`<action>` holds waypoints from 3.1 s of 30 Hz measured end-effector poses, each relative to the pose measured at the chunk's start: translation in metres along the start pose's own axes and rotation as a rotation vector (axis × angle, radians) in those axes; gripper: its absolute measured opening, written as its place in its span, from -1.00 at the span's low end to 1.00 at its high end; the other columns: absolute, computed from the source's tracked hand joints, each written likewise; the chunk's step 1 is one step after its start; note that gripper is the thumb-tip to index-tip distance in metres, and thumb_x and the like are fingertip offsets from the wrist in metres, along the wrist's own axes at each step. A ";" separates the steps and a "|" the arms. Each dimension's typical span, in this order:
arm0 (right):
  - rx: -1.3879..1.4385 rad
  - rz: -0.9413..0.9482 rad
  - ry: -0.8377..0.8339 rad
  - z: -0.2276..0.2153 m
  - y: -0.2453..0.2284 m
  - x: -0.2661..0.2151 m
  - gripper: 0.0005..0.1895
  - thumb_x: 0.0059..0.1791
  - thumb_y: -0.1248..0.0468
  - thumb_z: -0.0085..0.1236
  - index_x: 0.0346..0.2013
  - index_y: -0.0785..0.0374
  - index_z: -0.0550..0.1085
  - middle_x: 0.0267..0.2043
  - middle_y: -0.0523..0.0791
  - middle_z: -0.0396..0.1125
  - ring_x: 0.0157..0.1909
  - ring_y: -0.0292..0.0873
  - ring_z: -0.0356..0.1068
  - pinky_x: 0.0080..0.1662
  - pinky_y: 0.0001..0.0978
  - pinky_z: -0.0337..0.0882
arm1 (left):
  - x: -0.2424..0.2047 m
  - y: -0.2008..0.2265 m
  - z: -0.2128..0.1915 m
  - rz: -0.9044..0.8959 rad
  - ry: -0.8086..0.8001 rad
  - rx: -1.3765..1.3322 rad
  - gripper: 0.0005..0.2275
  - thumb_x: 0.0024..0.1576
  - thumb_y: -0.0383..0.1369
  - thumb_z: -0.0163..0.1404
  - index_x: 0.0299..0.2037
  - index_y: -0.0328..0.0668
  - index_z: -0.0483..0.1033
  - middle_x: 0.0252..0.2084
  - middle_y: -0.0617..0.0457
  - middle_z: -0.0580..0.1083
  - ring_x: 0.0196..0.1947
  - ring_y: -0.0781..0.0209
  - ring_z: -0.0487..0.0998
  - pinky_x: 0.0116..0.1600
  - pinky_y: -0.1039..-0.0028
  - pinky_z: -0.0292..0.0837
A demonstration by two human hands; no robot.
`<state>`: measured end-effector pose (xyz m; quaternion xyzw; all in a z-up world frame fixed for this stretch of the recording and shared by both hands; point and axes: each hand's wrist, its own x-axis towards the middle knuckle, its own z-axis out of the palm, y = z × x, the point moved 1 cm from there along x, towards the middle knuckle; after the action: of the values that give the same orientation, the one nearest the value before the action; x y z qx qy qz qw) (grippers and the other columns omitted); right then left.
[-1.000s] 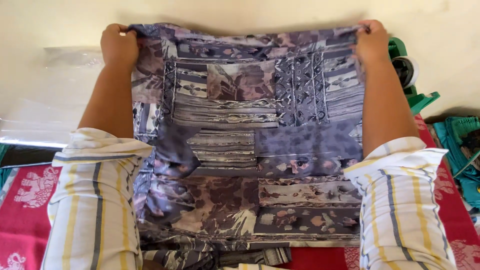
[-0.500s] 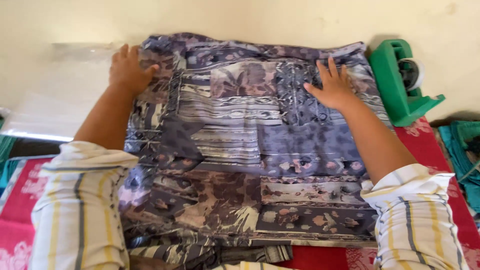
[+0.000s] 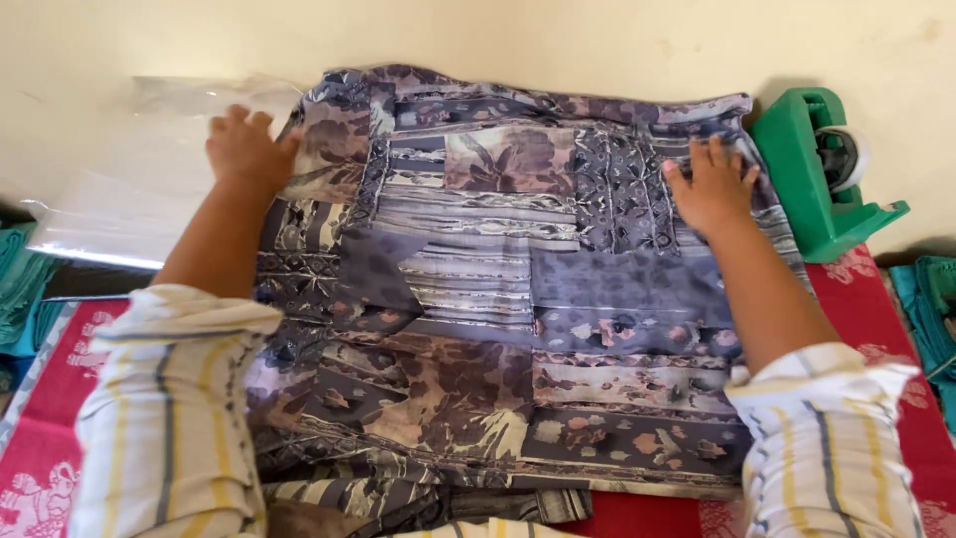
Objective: Carefully folding a long-sleeved patterned shirt on a workspace table.
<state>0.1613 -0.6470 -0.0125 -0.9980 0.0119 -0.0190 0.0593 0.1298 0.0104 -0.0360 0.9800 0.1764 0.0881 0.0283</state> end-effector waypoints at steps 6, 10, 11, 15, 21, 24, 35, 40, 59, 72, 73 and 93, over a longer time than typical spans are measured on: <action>-0.048 -0.171 -0.053 -0.016 -0.047 -0.067 -0.19 0.13 -0.34 -0.40 0.58 -0.04 0.01 0.67 -0.07 -0.32 0.61 0.31 -0.42 0.46 0.39 -0.41 | -0.026 -0.036 -0.033 -0.047 -0.199 0.062 -0.26 0.18 0.26 -0.08 0.10 -0.41 0.63 0.09 -0.42 0.53 0.12 -0.41 0.53 0.06 -0.12 0.46; -0.050 -0.143 -0.168 -0.002 -0.042 -0.073 -0.19 0.10 -0.35 -0.38 0.59 -0.18 -0.09 0.67 -0.10 -0.34 0.62 0.29 -0.41 0.48 0.34 -0.39 | -0.055 -0.026 -0.056 -0.040 -0.346 0.151 -0.17 0.11 0.30 -0.06 0.17 -0.49 0.60 0.19 -0.40 0.54 0.22 -0.34 0.52 0.20 -0.11 0.43; -0.049 -0.139 -0.165 -0.001 -0.042 -0.073 -0.19 0.10 -0.35 -0.38 0.59 -0.18 -0.09 0.67 -0.10 -0.34 0.62 0.29 -0.41 0.48 0.34 -0.39 | -0.059 -0.025 -0.060 -0.036 -0.344 0.151 -0.17 0.11 0.30 -0.06 0.17 -0.49 0.60 0.19 -0.40 0.54 0.22 -0.34 0.52 0.20 -0.11 0.43; -0.051 -0.140 -0.150 0.000 -0.041 -0.073 -0.19 0.10 -0.38 -0.40 0.59 -0.22 -0.09 0.67 -0.12 -0.31 0.62 0.25 -0.37 0.49 0.31 -0.37 | -0.062 -0.032 -0.067 -0.007 -0.214 0.004 -0.45 0.27 0.12 0.00 -0.04 -0.32 0.67 0.01 -0.37 0.61 0.10 -0.37 0.58 0.08 -0.08 0.49; -0.037 -0.104 -0.212 -0.024 -0.032 -0.080 -0.13 0.03 -0.43 -0.58 0.58 -0.22 -0.18 0.66 -0.20 -0.41 0.63 0.15 -0.48 0.49 0.22 -0.46 | -0.051 -0.051 -0.028 -0.044 -0.044 -0.046 -0.52 0.26 0.15 0.09 -0.01 -0.14 0.50 -0.03 -0.24 0.55 -0.01 -0.29 0.57 -0.12 -0.03 0.48; -0.062 -0.002 -0.221 -0.020 -0.008 -0.070 -0.06 -0.01 -0.45 -0.62 0.57 -0.15 -0.25 0.66 -0.20 -0.55 0.63 0.14 -0.59 0.48 0.21 -0.53 | -0.057 -0.045 -0.028 0.055 0.087 0.086 -0.52 0.21 0.16 0.10 0.09 -0.02 0.49 0.09 -0.16 0.51 0.04 -0.22 0.49 -0.09 0.03 0.40; 0.113 -0.517 -0.257 -0.011 -0.130 -0.231 -0.11 0.11 -0.16 -0.18 0.54 0.26 -0.20 0.63 0.05 -0.50 0.58 0.24 -0.56 0.47 0.20 -0.41 | -0.273 0.093 -0.058 0.665 -0.134 -0.087 -0.14 0.15 0.31 -0.31 0.55 -0.05 -0.11 0.61 -0.07 -0.19 0.57 -0.28 -0.35 0.46 -0.21 -0.34; -0.038 -0.505 -0.291 -0.012 -0.090 -0.246 -0.02 0.05 -0.41 -0.55 0.57 0.10 -0.33 0.65 -0.09 -0.53 0.61 0.10 -0.58 0.49 0.09 -0.45 | -0.299 0.073 -0.050 0.635 -0.270 -0.114 -0.16 0.14 0.27 -0.29 0.56 0.06 -0.21 0.62 0.05 -0.20 0.59 0.00 -0.31 0.51 0.00 -0.45; 0.005 0.241 -0.108 -0.027 0.163 -0.268 -0.04 0.08 -0.29 -0.31 0.54 0.34 -0.10 0.62 0.08 -0.29 0.61 0.16 -0.31 0.43 0.23 -0.15 | -0.318 -0.026 -0.072 0.262 -0.268 -0.130 -0.22 0.15 0.16 -0.35 0.55 -0.05 -0.10 0.63 -0.04 -0.16 0.60 -0.11 -0.30 0.47 -0.24 -0.48; 0.582 0.411 -0.009 -0.035 0.173 -0.334 -0.78 0.16 0.18 0.07 -0.24 0.19 0.27 -0.42 -0.05 0.25 -0.44 -0.12 0.22 -0.40 -0.20 0.23 | -0.343 -0.027 -0.032 0.439 -0.238 -0.124 -0.19 0.07 0.17 -0.26 0.54 0.06 -0.06 0.62 0.07 -0.11 0.62 -0.03 -0.26 0.53 -0.05 -0.43; 0.798 0.469 0.006 -0.031 0.178 -0.334 -0.82 0.18 0.25 0.04 -0.03 0.21 0.25 -0.35 -0.03 0.30 -0.41 -0.13 0.33 -0.43 -0.24 0.46 | -0.344 -0.028 -0.033 0.449 -0.233 -0.122 -0.19 0.06 0.16 -0.24 0.54 0.06 -0.05 0.62 0.06 -0.09 0.62 -0.04 -0.24 0.53 -0.06 -0.40; 0.030 -0.538 -0.230 -0.015 -0.039 -0.312 -0.12 0.09 -0.35 -0.36 0.58 -0.07 -0.23 0.65 -0.15 -0.50 0.58 0.17 -0.67 0.46 0.21 -0.53 | -0.346 0.033 -0.063 0.706 -0.304 -0.124 -0.19 0.11 0.10 -0.26 0.54 0.01 -0.27 0.61 0.07 -0.30 0.58 0.00 -0.44 0.51 -0.02 -0.51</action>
<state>-0.1505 -0.6014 -0.0044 -0.9599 -0.2605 0.0790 0.0678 -0.1895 -0.1399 -0.0281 0.9787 -0.1836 -0.0432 0.0812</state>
